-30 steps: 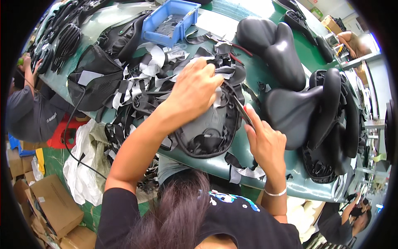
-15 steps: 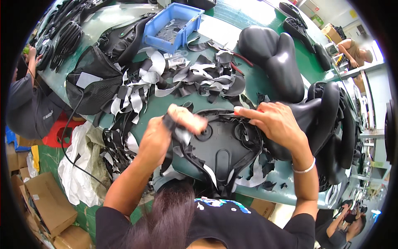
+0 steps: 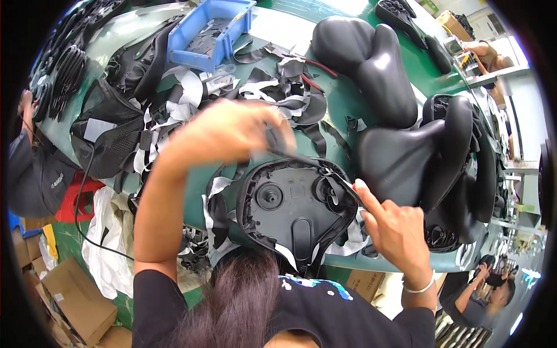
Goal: The person uses red-handled scissors to trim excess black fabric from the underside of a black plastic component, likely a bicycle seat base. They repeatedly cut small strips of material and pull away loose pieces, working around the circular perimeter of the object on a green workbench.
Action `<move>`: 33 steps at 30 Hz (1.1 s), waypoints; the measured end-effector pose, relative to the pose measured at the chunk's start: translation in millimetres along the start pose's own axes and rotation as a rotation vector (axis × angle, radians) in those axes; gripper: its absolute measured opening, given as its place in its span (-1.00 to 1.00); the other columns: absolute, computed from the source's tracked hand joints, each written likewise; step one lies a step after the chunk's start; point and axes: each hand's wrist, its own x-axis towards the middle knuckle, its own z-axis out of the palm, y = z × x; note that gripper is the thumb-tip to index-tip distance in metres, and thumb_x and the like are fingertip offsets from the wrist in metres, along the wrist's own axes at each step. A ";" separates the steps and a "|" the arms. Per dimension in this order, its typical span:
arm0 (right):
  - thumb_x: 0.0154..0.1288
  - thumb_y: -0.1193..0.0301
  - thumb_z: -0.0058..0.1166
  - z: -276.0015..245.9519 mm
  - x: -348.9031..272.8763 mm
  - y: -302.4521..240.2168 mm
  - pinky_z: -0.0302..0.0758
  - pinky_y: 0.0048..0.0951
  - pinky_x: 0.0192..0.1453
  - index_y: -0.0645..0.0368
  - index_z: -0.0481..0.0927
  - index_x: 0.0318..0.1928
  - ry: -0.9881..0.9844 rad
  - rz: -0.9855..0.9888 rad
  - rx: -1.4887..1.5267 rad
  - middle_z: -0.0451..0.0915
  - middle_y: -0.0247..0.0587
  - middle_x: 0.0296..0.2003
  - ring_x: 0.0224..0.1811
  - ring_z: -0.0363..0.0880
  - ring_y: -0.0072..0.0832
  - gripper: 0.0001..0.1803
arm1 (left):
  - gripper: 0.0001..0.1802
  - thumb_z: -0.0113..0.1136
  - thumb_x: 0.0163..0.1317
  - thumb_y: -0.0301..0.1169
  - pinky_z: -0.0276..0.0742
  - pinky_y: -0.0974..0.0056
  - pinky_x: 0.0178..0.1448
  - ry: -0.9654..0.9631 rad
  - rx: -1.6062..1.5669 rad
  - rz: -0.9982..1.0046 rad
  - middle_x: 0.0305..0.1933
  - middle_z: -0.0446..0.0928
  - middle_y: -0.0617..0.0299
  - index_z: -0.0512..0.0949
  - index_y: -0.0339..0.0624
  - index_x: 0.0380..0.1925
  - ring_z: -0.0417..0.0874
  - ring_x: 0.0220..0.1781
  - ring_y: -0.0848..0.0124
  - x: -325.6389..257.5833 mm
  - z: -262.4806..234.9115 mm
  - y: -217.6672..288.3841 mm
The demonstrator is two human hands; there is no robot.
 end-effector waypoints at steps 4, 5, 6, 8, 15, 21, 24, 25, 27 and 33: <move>0.23 0.33 0.11 -3.1 13.9 20.6 0.24 -0.29 -0.60 -0.13 0.45 0.24 0.036 -0.022 0.228 0.41 -0.25 -0.69 -0.73 0.38 -0.27 -0.47 | -0.81 0.35 -0.03 -0.28 0.24 0.21 -0.17 -0.069 0.484 0.352 -0.52 0.46 0.25 0.55 -0.10 -0.58 0.42 -0.29 0.29 8.8 51.1 24.9; 0.21 0.34 0.12 -3.2 17.8 22.7 0.24 -0.29 -0.59 -0.10 0.46 0.23 0.042 -0.039 0.226 0.42 -0.24 -0.69 -0.71 0.39 -0.27 -0.48 | -0.77 0.35 0.00 -0.26 0.21 0.21 -0.18 -0.152 0.382 0.370 -0.55 0.41 0.27 0.52 -0.09 -0.62 0.39 -0.30 0.30 -0.1 62.3 27.4; 0.20 0.35 0.12 -5.0 23.2 23.9 0.25 -0.30 -0.58 -0.08 0.48 0.21 0.038 -0.055 0.225 0.43 -0.23 -0.68 -0.69 0.40 -0.26 -0.48 | -0.69 0.34 0.02 -0.23 0.19 0.22 -0.18 -0.241 0.240 0.384 -0.61 0.31 0.27 0.45 -0.11 -0.68 0.35 -0.33 0.31 -4.5 70.3 27.9; 0.19 0.34 0.13 -7.7 35.1 24.2 0.25 -0.28 -0.54 -0.09 0.47 0.23 -0.002 -0.097 0.155 0.41 -0.24 -0.68 -0.68 0.40 -0.26 -0.46 | -0.82 0.26 -0.03 -0.30 0.26 0.17 -0.11 -0.275 0.165 0.367 -0.60 0.38 0.26 0.51 -0.11 -0.64 0.40 -0.27 0.29 -7.0 73.3 30.3; 0.17 0.30 0.18 -4.6 10.3 19.1 0.25 -0.29 -0.61 -0.14 0.40 0.28 -0.072 -0.099 -0.010 0.39 -0.28 -0.70 -0.74 0.38 -0.33 -0.39 | -0.69 -0.01 0.24 -0.30 0.30 0.25 -0.08 0.427 -0.906 0.313 -0.40 0.45 0.16 0.50 -0.34 -0.51 0.36 -0.25 0.41 -1.7 42.9 8.8; 0.16 0.35 0.18 0.6 -26.1 -7.4 0.23 -0.29 -0.58 -0.03 0.43 0.26 -0.071 0.134 0.076 0.38 -0.26 -0.69 -0.72 0.37 -0.30 -0.40 | -0.74 0.11 0.19 -0.24 0.44 0.20 -0.08 0.253 -0.977 0.475 -0.28 0.51 0.07 0.41 -0.16 -0.54 0.43 -0.20 0.26 15.9 19.2 39.8; 0.17 0.36 0.17 11.1 -33.1 0.8 0.27 -0.29 -0.57 -0.01 0.43 0.26 -0.014 0.164 0.134 0.44 -0.24 -0.67 -0.70 0.42 -0.30 -0.42 | -0.66 0.35 -0.05 -0.30 0.45 0.24 -0.22 0.051 0.275 0.230 -0.29 0.61 0.10 0.62 -0.18 -0.24 0.53 -0.35 0.21 24.9 53.8 71.1; 0.18 0.37 0.17 15.3 -37.3 0.2 0.28 -0.28 -0.56 0.00 0.43 0.25 -0.001 0.175 0.132 0.46 -0.23 -0.65 -0.69 0.43 -0.29 -0.42 | -0.74 0.31 -0.07 -0.31 0.42 0.27 -0.26 0.021 0.552 0.425 -0.39 0.58 0.15 0.63 -0.20 -0.37 0.51 -0.42 0.19 27.9 67.8 60.8; 0.19 0.39 0.16 26.4 -42.1 -1.9 0.30 -0.28 -0.55 0.03 0.43 0.25 0.039 0.175 0.125 0.50 -0.22 -0.62 -0.67 0.46 -0.26 -0.43 | -0.79 0.27 -0.04 -0.30 0.37 0.29 -0.33 -0.197 0.466 0.365 -0.53 0.51 0.21 0.63 -0.22 -0.46 0.51 -0.44 0.23 27.5 84.7 61.0; 0.30 0.32 0.11 64.7 -90.1 -41.2 0.46 -0.26 -0.53 0.06 0.27 0.34 0.075 0.498 0.755 0.65 -0.06 -0.48 -0.59 0.61 -0.19 -0.38 | -0.75 0.21 0.11 -0.28 0.42 0.33 -0.31 0.351 -0.261 0.237 -0.46 0.57 0.19 0.59 -0.27 -0.44 0.55 -0.41 0.40 19.7 74.0 56.5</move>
